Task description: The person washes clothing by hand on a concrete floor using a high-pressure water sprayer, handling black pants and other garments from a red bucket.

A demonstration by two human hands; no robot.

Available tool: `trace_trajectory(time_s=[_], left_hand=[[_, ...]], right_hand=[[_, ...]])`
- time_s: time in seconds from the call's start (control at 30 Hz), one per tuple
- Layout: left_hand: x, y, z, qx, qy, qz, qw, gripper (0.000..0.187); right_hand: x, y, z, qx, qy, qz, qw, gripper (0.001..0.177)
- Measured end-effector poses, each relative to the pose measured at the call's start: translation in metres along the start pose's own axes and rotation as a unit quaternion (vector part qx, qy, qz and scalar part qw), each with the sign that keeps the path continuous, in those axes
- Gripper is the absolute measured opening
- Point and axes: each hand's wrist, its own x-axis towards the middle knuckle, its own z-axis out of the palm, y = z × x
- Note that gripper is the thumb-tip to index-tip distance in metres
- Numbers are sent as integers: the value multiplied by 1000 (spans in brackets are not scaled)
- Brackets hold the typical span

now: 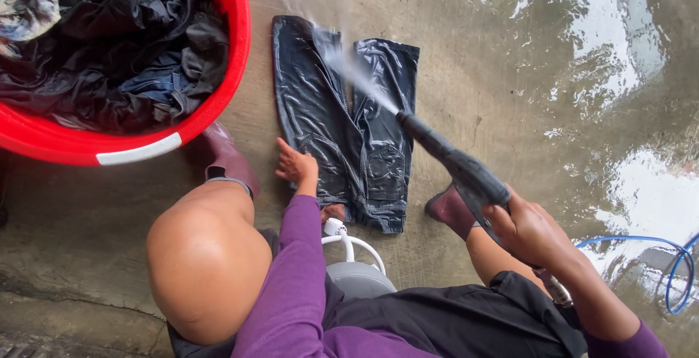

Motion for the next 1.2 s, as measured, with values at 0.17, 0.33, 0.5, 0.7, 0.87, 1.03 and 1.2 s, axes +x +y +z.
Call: trace_trajectory(time_s=[0.17,0.33,0.5,0.7,0.87,1.03,1.2], left_hand=[[-43,11,32,-37,2,188,981,48],[-117,32,45,50,-112,413,903,49],[-152,29,50,169,-119,481,852,36],[-163,26,67,93,-25,210,973,95],[-160,52,78,99,-69,61,991,122],[-177,73,81,134,-102,22,985,134],[-170,52,110,371,-11,114,921,150]], right_hand=[[14,31,24,-22,-7,-19,1000,40],[1,25,20,-1,-28,0,1000,35],[-2,51,41,-17,-79,71,994,30],[-12,41,48,22,-103,-120,987,23],[1,45,43,30,-123,-13,992,24],[20,143,61,290,0,102,951,31],[48,185,73,344,48,1,938,81]])
